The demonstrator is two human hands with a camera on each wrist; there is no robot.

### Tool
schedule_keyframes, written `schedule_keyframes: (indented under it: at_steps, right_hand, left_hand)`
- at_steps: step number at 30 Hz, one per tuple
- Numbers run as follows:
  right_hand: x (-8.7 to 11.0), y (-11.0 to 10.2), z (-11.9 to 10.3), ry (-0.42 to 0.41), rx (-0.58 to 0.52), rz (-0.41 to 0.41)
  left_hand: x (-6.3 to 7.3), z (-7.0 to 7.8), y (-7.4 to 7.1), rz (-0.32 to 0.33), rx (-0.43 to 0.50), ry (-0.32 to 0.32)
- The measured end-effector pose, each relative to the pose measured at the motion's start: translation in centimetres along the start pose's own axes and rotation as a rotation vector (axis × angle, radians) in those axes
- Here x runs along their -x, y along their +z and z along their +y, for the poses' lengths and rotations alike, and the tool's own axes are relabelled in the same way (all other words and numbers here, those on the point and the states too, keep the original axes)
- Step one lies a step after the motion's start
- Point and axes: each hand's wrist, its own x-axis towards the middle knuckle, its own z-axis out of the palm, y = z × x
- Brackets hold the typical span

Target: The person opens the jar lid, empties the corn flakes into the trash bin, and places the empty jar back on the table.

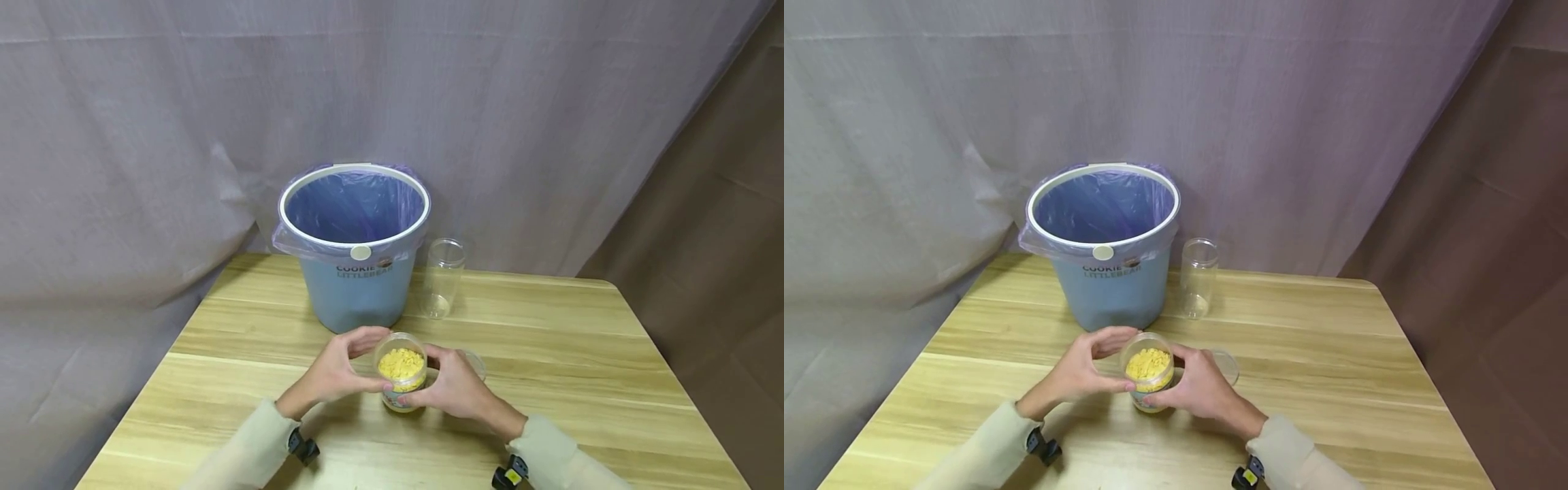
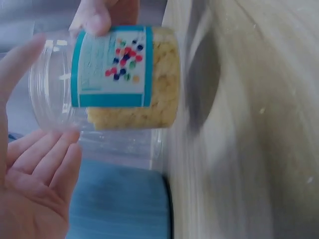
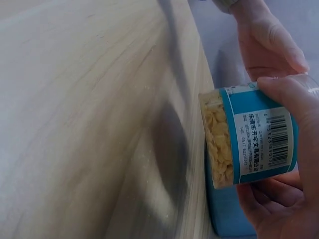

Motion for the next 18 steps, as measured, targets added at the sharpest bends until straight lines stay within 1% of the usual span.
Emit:
schedule_keyframes:
  at_steps: [2, 4, 6, 7, 8, 10, 13, 14, 16, 18]
  right_hand:
    - [0.0, 0.0, -0.1, 0.013, 0.008, 0.014]
    - [0.0, 0.0, -0.2, 0.019, 0.008, 0.013]
    - [0.0, -0.1, -0.2, 0.016, 0.004, -0.003]
    - [0.0, -0.2, -0.2, 0.011, 0.001, -0.015]
    - [0.0, -0.2, -0.2, 0.004, -0.002, -0.027]
    - [0.1, -0.3, -0.1, -0.011, -0.014, -0.054]
    - [0.2, -0.5, 0.0, -0.024, -0.03, -0.085]
    - [0.2, -0.5, 0.0, -0.026, -0.034, -0.093]
    - [0.3, -0.5, 0.1, -0.027, -0.041, -0.109]
    - [0.3, -0.4, 0.1, -0.033, -0.039, -0.125]
  left_hand:
    - [0.3, 0.1, 0.2, 0.03, -0.015, 0.0]
    - [0.5, 0.1, 0.3, 0.044, -0.021, -0.004]
    - [0.8, 0.0, 0.1, 0.032, -0.031, 0.002]
    - [0.8, -0.1, -0.1, 0.016, -0.039, 0.013]
    - [0.8, -0.2, -0.4, -0.006, -0.049, 0.025]
    - [0.5, -0.3, -1.1, -0.064, -0.1, 0.081]
    - [-0.5, 0.0, -2.3, -0.171, -0.236, 0.209]
    - [-0.9, 0.2, -2.6, -0.207, -0.291, 0.253]
    - [-1.8, 1.1, -3.1, -0.281, -0.397, 0.319]
    - [-2.6, 2.1, -3.4, -0.355, -0.474, 0.355]
